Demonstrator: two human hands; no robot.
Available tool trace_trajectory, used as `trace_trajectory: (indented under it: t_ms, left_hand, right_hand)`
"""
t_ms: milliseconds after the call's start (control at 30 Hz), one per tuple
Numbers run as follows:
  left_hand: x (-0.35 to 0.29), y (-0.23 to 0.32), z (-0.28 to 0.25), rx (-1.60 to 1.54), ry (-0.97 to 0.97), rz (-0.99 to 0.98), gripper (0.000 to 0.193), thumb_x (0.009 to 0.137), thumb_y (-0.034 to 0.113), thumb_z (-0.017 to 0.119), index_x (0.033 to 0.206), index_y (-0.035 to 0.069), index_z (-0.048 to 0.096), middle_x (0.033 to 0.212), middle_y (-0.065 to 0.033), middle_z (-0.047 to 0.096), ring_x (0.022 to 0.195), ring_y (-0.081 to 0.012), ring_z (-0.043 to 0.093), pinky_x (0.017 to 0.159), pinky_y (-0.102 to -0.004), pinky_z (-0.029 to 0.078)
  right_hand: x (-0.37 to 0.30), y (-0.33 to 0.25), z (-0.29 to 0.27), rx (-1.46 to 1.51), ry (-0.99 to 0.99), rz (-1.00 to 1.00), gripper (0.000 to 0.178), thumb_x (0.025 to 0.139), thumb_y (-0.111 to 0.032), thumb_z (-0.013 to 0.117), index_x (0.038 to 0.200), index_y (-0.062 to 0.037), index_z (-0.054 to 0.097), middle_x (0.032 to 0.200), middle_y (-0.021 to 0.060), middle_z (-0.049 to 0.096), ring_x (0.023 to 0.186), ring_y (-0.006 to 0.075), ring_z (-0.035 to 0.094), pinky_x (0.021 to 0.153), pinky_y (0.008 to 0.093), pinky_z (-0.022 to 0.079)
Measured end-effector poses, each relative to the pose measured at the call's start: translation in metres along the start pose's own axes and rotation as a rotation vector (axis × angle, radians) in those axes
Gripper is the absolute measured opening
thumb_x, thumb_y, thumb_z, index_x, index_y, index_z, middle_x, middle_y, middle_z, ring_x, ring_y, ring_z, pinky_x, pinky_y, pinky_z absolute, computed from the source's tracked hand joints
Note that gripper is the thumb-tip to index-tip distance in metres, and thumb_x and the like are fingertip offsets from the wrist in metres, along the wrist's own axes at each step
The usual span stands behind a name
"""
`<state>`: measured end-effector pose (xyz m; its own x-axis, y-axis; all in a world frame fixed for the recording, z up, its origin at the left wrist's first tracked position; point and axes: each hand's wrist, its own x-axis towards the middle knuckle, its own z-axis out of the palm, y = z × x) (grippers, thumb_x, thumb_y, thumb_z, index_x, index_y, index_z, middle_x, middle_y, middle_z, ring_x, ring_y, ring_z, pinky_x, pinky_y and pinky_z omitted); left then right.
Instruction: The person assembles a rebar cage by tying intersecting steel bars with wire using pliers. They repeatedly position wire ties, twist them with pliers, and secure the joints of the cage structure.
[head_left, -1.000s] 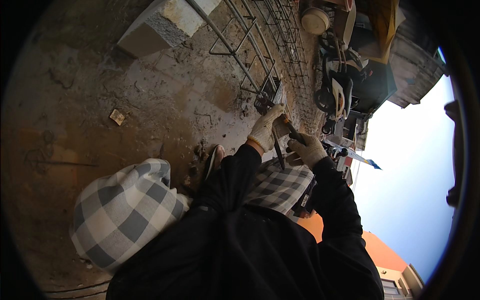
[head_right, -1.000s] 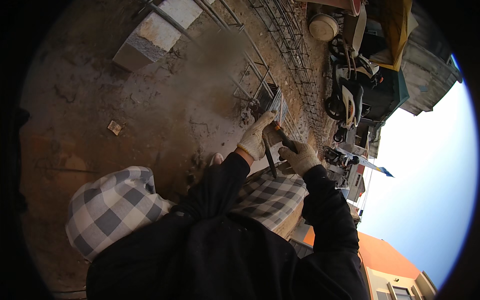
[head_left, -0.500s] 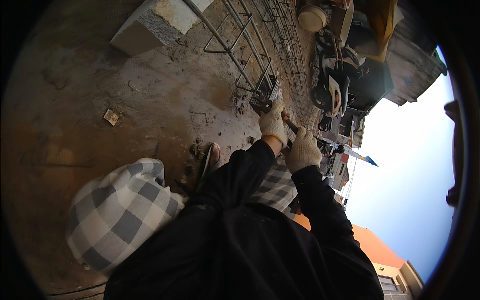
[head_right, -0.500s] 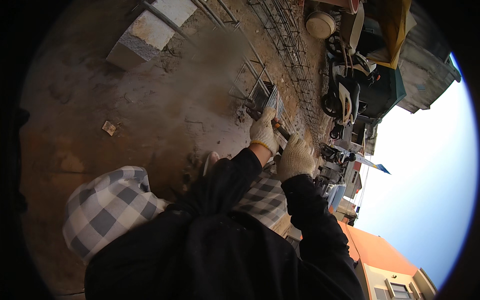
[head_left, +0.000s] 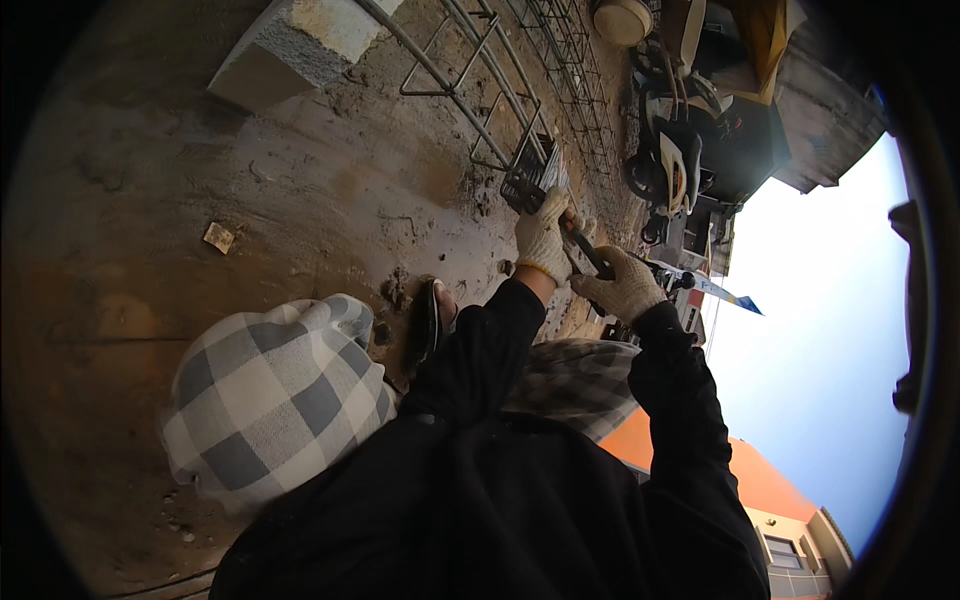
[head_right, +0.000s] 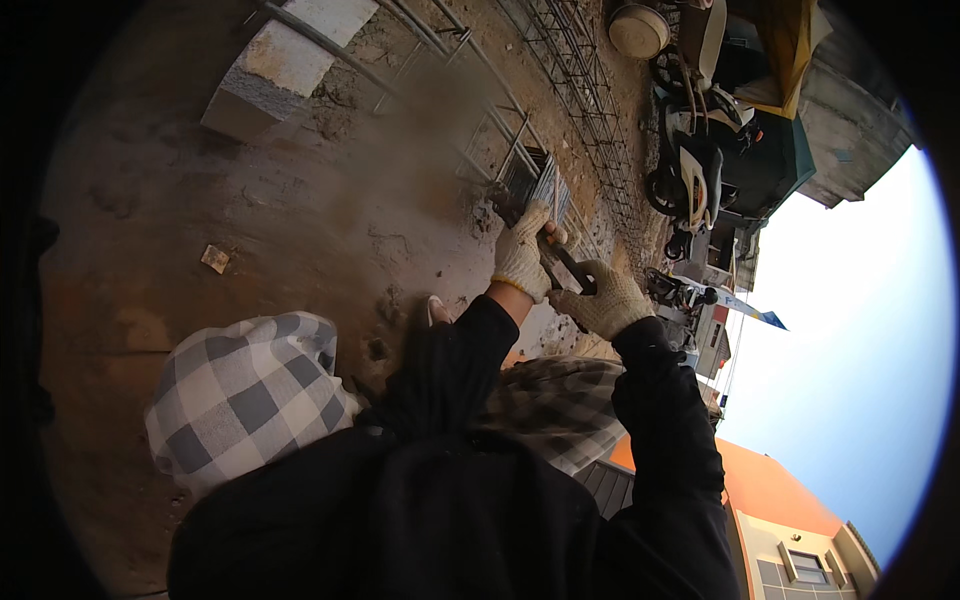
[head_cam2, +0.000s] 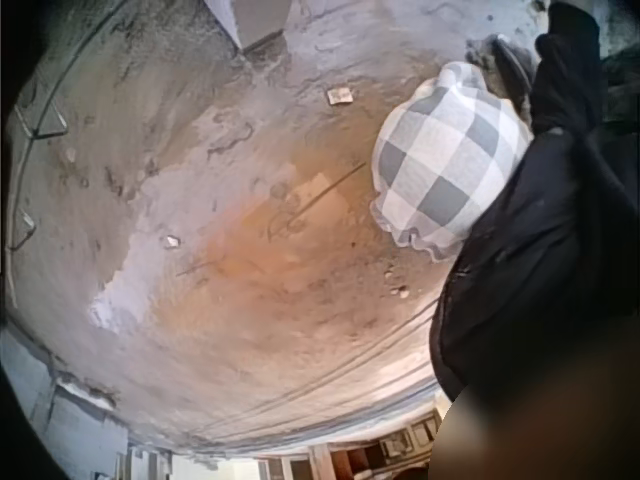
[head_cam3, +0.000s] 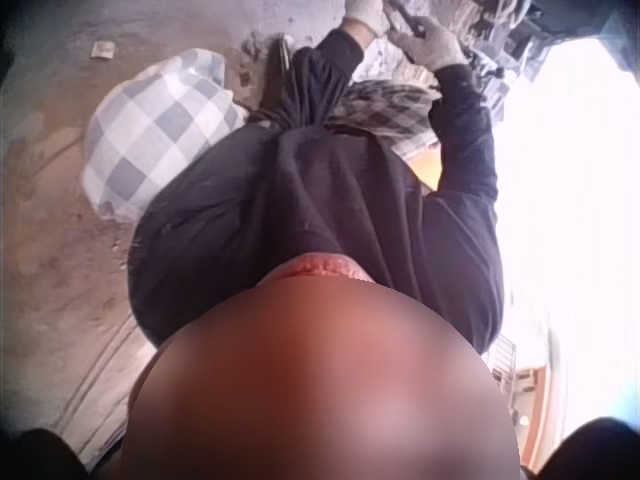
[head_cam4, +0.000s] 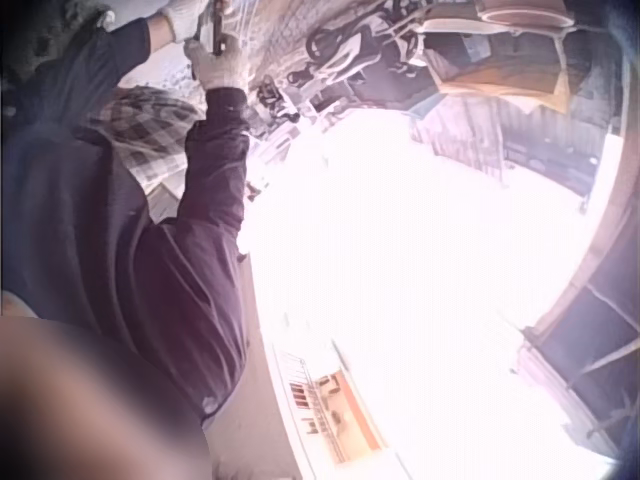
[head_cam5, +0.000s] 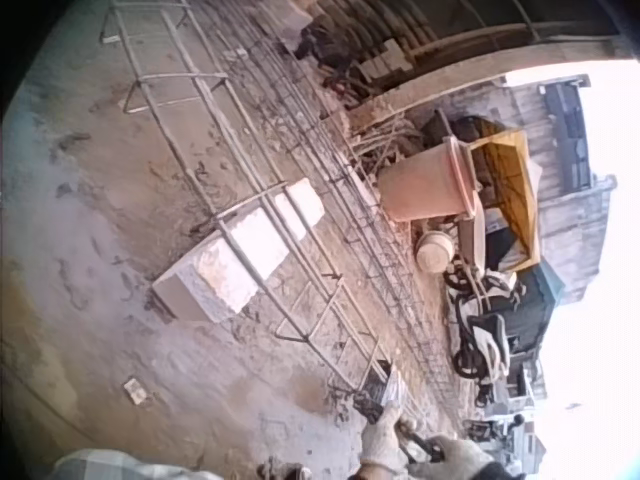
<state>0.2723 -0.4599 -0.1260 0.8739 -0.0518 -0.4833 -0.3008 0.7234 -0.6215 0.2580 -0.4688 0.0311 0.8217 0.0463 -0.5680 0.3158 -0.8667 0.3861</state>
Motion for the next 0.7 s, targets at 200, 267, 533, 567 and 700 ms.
trace_trajectory:
  t_ms: [200, 267, 533, 567, 700]
  left_hand:
    - [0.011, -0.013, 0.003, 0.135, 0.228, 0.068, 0.024, 0.090, 0.019, 0.071, 0.096, 0.005, 0.053, 0.066, -0.0016, 0.053, 0.052, -0.0131, 0.050, 0.052, -0.0325, 0.048]
    - [0.008, -0.004, -0.009, 0.385, 0.283, 0.055, 0.029, 0.086, 0.021, 0.077, 0.096, 0.005, 0.054, 0.066, -0.0012, 0.053, 0.052, -0.0124, 0.052, 0.048, -0.0305, 0.048]
    - [0.003, 0.031, -0.063, 0.644, -0.040, -0.184, 0.045, 0.086, 0.023, 0.076, 0.122, 0.002, 0.058, 0.097, -0.0116, 0.071, 0.086, -0.0155, 0.067, 0.076, -0.0270, 0.055]
    - [0.007, 0.028, -0.065, 0.760, -0.155, -0.121, 0.047, 0.087, 0.024, 0.075, 0.123, 0.001, 0.057, 0.100, -0.0111, 0.070, 0.088, -0.0159, 0.067, 0.077, -0.0273, 0.054]
    - [0.011, 0.006, -0.085, 1.493, -0.324, 0.065, 0.049, 0.088, 0.025, 0.073, 0.126, -0.002, 0.055, 0.112, -0.0097, 0.066, 0.100, -0.0170, 0.064, 0.085, -0.0278, 0.052]
  right_hand:
    - [0.006, 0.006, 0.036, -0.482, 0.171, -0.067, 0.062, 0.076, -0.036, 0.079, 0.116, 0.0012, 0.052, 0.087, 0.0140, 0.064, 0.082, 0.0334, 0.066, 0.072, 0.0417, 0.054]
    - [0.025, 0.035, 0.045, 0.269, -0.336, -0.011, 0.043, 0.084, -0.036, 0.074, 0.102, -0.0017, 0.056, 0.073, 0.0062, 0.058, 0.065, 0.0246, 0.061, 0.058, 0.0376, 0.051]
    - [0.064, 0.107, 0.098, 0.836, -0.805, -0.151, 0.025, 0.090, -0.026, 0.071, 0.098, -0.0052, 0.058, 0.069, 0.0014, 0.056, 0.056, 0.0152, 0.061, 0.050, 0.0288, 0.053]
    - [0.066, 0.113, 0.108, 0.719, -0.679, -0.151, 0.028, 0.088, -0.022, 0.073, 0.103, -0.0036, 0.058, 0.073, 0.0043, 0.059, 0.064, 0.0182, 0.067, 0.059, 0.0325, 0.059]
    - [0.065, 0.143, 0.162, 1.226, -0.300, -0.097, 0.030, 0.088, -0.020, 0.072, 0.106, -0.0033, 0.055, 0.074, 0.0034, 0.058, 0.060, 0.0128, 0.060, 0.057, 0.0318, 0.059]
